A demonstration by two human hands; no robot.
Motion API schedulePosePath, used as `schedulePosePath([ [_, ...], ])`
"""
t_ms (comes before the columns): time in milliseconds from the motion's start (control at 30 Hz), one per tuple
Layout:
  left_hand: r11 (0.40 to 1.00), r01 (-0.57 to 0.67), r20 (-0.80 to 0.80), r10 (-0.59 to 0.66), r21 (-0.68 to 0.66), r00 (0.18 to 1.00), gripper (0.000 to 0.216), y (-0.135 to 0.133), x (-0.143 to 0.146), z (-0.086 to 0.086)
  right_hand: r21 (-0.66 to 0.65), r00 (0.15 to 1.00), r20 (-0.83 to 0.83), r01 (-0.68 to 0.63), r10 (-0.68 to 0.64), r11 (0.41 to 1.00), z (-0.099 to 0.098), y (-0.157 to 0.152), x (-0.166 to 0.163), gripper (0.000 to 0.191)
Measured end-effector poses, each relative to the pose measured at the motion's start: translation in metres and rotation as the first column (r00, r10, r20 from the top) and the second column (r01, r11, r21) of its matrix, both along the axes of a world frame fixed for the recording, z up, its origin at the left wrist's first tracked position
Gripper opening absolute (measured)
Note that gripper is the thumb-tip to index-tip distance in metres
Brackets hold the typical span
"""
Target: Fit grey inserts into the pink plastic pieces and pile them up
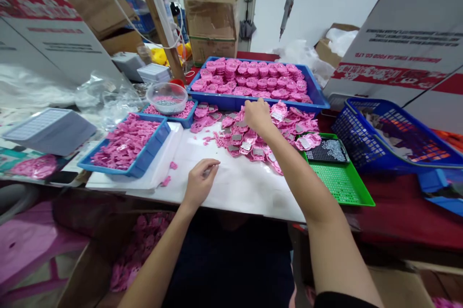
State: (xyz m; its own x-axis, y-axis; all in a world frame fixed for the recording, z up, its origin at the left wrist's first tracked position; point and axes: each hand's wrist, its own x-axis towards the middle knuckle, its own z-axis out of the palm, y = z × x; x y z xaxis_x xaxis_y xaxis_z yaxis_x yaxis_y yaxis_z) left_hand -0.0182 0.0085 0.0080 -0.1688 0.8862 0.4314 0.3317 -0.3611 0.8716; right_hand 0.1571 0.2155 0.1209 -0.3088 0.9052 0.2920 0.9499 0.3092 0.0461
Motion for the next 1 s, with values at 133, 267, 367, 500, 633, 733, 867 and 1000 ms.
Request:
schedulePosePath([
  [133, 1.000, 0.021, 0.048, -0.021, -0.009, 0.999, 0.015, 0.002, 0.000, 0.002, 0.050, 0.994, 0.081, 0.068, -0.072, 0.996, -0.006, -0.003, -0.032, 0.029],
  [267, 0.999, 0.035, 0.088, -0.032, -0.029, 0.996, 0.016, 0.004, 0.001, 0.000, 0.034, 0.990, 0.089, -0.111, 0.108, 0.993, -0.021, -0.009, -0.073, 0.029],
  [367, 0.999, 0.034, 0.113, -0.029, -0.040, 0.993, 0.017, 0.004, 0.001, 0.001, -0.085, 0.946, 0.149, -0.279, 0.289, 0.957, -0.038, -0.010, -0.102, 0.032],
  [500, 0.999, 0.013, 0.121, -0.009, -0.034, 0.993, 0.016, 0.004, -0.001, 0.003, -0.150, 0.917, 0.177, -0.335, 0.358, 0.930, -0.053, -0.002, -0.118, 0.032],
  [633, 1.000, 0.011, 0.107, -0.008, -0.022, 0.994, 0.015, 0.004, -0.002, 0.003, -0.166, 0.881, 0.215, -0.392, 0.421, 0.905, -0.052, 0.007, -0.107, 0.033],
  [733, 1.000, 0.020, 0.112, -0.018, -0.022, 0.994, 0.015, 0.005, -0.002, 0.002, -0.190, 0.834, 0.244, -0.459, 0.494, 0.868, -0.047, 0.011, -0.093, 0.034],
  [867, 1.000, 0.011, 0.127, -0.009, -0.022, 0.992, 0.014, 0.006, -0.002, 0.002, -0.194, 0.770, 0.223, -0.566, 0.597, 0.802, -0.042, 0.020, -0.076, 0.031],
  [1000, 0.997, -0.030, 0.215, 0.045, -0.072, 0.976, 0.018, 0.007, -0.002, 0.004, -0.083, 0.778, -0.074, -0.628, 0.623, 0.774, -0.035, 0.026, -0.060, 0.023],
])
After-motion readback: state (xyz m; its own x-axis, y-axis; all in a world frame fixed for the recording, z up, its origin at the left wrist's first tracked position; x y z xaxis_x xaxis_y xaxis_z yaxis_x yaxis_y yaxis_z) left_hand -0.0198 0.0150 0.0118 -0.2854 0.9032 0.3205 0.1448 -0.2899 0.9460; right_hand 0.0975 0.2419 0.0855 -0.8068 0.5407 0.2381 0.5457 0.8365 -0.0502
